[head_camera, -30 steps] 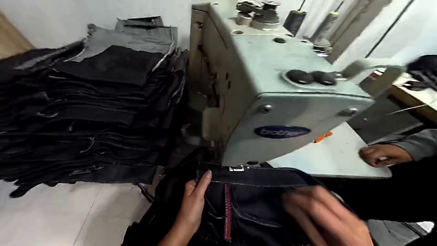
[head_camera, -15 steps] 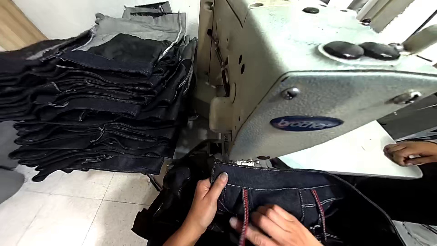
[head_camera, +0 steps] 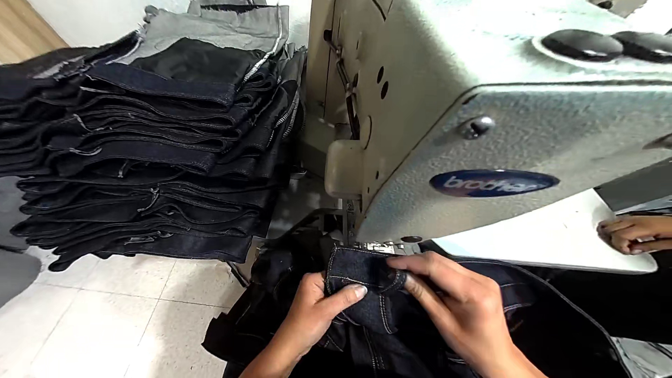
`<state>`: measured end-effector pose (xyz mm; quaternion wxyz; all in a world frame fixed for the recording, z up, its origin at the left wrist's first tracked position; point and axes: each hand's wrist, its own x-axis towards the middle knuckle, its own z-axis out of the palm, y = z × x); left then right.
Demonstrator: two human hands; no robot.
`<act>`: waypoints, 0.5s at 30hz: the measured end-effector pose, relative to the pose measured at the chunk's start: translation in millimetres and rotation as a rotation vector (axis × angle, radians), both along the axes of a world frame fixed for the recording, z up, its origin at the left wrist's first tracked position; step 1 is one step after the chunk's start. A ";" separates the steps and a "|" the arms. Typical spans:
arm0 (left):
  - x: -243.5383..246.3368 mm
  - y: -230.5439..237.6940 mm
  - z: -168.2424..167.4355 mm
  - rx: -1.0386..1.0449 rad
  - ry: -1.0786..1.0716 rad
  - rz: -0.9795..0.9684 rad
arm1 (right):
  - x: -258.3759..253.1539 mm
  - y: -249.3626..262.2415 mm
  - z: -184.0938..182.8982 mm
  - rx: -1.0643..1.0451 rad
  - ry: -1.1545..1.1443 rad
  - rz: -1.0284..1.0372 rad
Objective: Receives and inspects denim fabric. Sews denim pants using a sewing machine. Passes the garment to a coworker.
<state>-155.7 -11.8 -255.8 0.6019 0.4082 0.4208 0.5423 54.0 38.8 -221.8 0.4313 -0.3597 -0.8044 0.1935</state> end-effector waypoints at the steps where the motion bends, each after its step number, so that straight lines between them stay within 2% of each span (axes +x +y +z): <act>1: 0.2 -0.3 -0.3 0.000 0.002 0.003 | -1.0 0.5 -0.1 -0.166 0.076 0.026; 3: -0.2 -1.2 -1.1 0.007 0.021 0.007 | -0.3 4.9 -0.1 -0.390 0.127 0.044; 4: -0.8 -1.4 -1.9 0.014 0.037 0.006 | 0.8 7.8 -0.4 -0.420 0.110 0.043; 8: -6.3 -1.3 -2.9 0.028 0.159 0.018 | 1.5 17.4 -5.2 -0.194 -0.054 -0.059; 9: -8.5 -1.9 0.1 0.026 0.267 0.068 | 1.9 20.7 -7.6 -0.164 -0.063 -0.072; 11: -12.6 -4.9 11.2 0.075 0.653 0.231 | 4.0 26.4 -11.6 -0.152 -0.051 -0.054; 13: -15.1 -6.2 24.7 0.266 0.930 0.415 | 5.0 28.3 -15.1 -0.156 -0.032 -0.024; 14: -14.5 -6.9 33.4 0.355 0.967 0.454 | 4.4 29.2 -16.4 -0.153 -0.020 -0.014; 15: -10.9 -9.2 43.8 0.389 0.928 0.400 | 3.0 30.0 -17.6 -0.143 -0.006 -0.013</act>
